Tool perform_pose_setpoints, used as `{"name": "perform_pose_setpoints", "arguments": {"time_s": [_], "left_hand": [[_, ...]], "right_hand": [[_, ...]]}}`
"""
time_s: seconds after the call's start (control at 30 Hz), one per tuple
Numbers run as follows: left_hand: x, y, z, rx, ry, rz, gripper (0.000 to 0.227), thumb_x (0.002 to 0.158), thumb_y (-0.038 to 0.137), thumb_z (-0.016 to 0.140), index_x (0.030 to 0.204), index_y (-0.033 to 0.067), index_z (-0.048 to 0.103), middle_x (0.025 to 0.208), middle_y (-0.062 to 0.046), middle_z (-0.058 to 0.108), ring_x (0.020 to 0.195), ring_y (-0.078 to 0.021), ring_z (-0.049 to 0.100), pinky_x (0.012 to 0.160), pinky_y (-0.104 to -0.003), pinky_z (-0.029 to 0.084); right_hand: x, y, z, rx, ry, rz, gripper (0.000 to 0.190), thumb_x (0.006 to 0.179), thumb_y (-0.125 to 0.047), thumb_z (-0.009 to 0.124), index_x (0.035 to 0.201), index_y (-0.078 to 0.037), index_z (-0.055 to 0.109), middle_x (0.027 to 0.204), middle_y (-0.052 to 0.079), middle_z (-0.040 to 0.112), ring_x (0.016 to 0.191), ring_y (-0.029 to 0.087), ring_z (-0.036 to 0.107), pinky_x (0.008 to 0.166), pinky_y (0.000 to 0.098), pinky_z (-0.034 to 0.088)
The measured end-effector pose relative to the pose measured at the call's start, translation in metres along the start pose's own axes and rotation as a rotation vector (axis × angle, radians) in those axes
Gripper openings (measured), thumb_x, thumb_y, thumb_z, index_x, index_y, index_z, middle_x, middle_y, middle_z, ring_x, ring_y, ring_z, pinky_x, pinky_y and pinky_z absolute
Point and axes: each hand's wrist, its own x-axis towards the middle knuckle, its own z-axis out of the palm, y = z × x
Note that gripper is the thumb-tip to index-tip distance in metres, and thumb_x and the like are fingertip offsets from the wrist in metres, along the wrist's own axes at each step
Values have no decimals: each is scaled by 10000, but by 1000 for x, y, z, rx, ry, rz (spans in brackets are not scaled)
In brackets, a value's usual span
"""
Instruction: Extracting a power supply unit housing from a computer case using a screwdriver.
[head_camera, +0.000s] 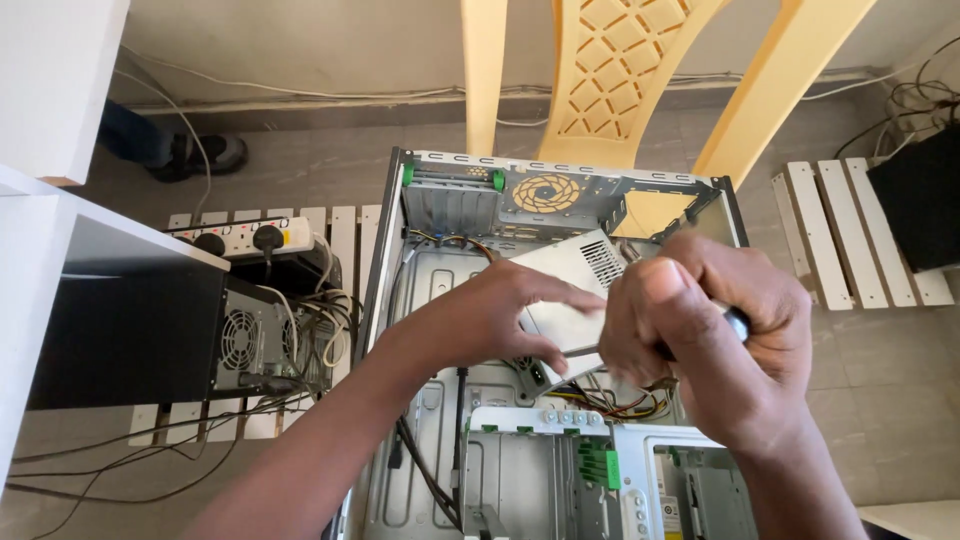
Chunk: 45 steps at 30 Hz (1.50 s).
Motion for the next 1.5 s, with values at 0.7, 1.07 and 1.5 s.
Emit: {"name": "perform_pose_setpoints", "arguments": {"time_s": [0.7,1.07,1.5], "left_hand": [[32,-15,-2,280,-196,-776,587,686,460,894,1060,91,634,1091,-84,697,968,-260,666,752,-366,488],[28,-14,0,269,-220,-796,1186,744,554,860,1612,48,228,1640,-192,304,1488,-344,347,1177,-430,341],[33,-14,1,302,-185,-790,1091,653,576,864,1534,123,406,1537,-147,493,1376,-339,501,1022,-429,458]], "right_hand": [[60,-44,-25,-1472,-1135,477,331,819,-199,583,1073,-403,529,1009,-120,514,785,238,628,716,466,469],[65,-47,-11,-1379,-1178,281,190,963,-423,716,1047,-257,673,931,-12,639,895,311,679,754,528,546],[48,-38,-28,-1439,-1145,169,164,978,-241,566,1009,-183,715,1005,62,663,888,334,624,700,535,529]]}}
